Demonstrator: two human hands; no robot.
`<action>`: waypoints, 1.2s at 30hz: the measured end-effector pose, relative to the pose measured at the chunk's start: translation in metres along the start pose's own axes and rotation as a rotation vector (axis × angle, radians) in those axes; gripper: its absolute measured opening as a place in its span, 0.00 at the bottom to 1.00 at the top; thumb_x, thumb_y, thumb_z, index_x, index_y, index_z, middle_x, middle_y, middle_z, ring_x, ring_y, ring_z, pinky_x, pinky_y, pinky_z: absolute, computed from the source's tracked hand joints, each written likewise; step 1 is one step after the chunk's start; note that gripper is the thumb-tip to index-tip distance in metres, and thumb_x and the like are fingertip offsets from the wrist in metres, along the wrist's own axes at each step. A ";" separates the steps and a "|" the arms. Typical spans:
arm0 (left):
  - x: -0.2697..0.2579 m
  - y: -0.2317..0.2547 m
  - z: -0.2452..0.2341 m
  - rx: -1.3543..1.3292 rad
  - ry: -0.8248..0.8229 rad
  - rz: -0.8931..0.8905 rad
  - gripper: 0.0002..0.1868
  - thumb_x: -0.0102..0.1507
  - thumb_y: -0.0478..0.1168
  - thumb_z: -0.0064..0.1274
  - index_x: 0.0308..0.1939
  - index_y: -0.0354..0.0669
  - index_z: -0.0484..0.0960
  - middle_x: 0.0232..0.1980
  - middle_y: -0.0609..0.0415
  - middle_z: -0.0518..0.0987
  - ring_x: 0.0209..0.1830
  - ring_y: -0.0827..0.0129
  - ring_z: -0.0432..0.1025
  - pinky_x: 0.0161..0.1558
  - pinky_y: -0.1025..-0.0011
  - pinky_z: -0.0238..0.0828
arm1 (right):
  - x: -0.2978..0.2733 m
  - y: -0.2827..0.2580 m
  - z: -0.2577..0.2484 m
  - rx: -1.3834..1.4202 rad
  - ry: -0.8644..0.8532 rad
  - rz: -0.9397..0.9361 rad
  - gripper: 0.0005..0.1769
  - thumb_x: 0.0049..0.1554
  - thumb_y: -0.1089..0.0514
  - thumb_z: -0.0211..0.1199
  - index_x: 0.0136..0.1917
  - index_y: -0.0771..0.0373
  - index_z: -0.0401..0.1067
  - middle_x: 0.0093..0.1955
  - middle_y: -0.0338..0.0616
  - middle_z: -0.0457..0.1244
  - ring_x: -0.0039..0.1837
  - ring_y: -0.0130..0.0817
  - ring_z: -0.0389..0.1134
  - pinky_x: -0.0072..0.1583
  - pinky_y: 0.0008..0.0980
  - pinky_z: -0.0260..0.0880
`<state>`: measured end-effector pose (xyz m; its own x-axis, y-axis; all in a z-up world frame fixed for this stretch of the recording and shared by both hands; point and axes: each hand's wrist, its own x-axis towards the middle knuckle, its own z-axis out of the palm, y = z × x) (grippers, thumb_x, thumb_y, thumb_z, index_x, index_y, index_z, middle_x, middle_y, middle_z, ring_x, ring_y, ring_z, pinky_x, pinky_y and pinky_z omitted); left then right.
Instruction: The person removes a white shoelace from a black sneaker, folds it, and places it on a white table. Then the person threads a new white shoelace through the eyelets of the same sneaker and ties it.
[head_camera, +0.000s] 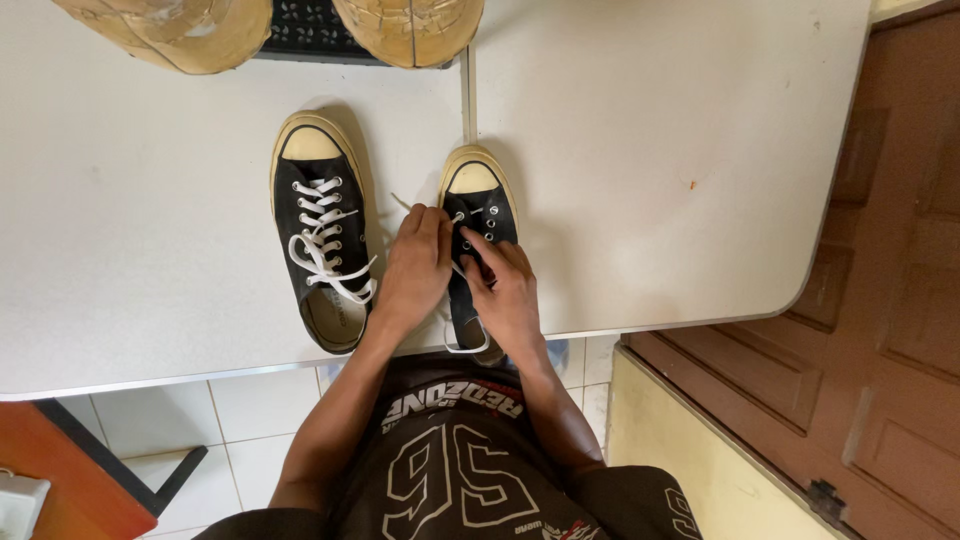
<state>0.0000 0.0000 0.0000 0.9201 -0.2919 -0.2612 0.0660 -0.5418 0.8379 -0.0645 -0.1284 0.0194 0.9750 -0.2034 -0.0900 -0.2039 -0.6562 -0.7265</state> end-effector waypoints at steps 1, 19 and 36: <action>-0.001 -0.002 -0.002 -0.028 0.009 0.010 0.08 0.70 0.34 0.43 0.47 0.31 0.74 0.48 0.38 0.75 0.47 0.43 0.72 0.51 0.52 0.68 | 0.000 0.000 0.000 0.008 0.006 -0.007 0.21 0.59 0.63 0.66 0.66 0.56 0.75 0.40 0.45 0.62 0.45 0.40 0.64 0.48 0.40 0.67; -0.021 -0.001 -0.010 -0.074 0.147 0.134 0.06 0.66 0.31 0.48 0.45 0.32 0.75 0.45 0.39 0.75 0.45 0.43 0.72 0.47 0.53 0.68 | -0.001 -0.004 -0.006 0.054 -0.005 -0.024 0.20 0.58 0.63 0.67 0.65 0.56 0.75 0.40 0.44 0.63 0.43 0.37 0.64 0.46 0.37 0.68; -0.042 0.016 -0.034 -0.095 0.256 0.236 0.05 0.69 0.29 0.52 0.48 0.32 0.74 0.42 0.43 0.73 0.39 0.53 0.73 0.43 0.60 0.69 | -0.021 -0.009 -0.027 0.087 -0.107 -0.147 0.12 0.57 0.59 0.71 0.54 0.62 0.79 0.42 0.45 0.66 0.46 0.42 0.66 0.48 0.38 0.66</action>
<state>-0.0243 0.0302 0.0403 0.9803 -0.1869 0.0631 -0.1353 -0.4042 0.9046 -0.0860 -0.1379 0.0463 0.9985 -0.0284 -0.0475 -0.0550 -0.6066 -0.7931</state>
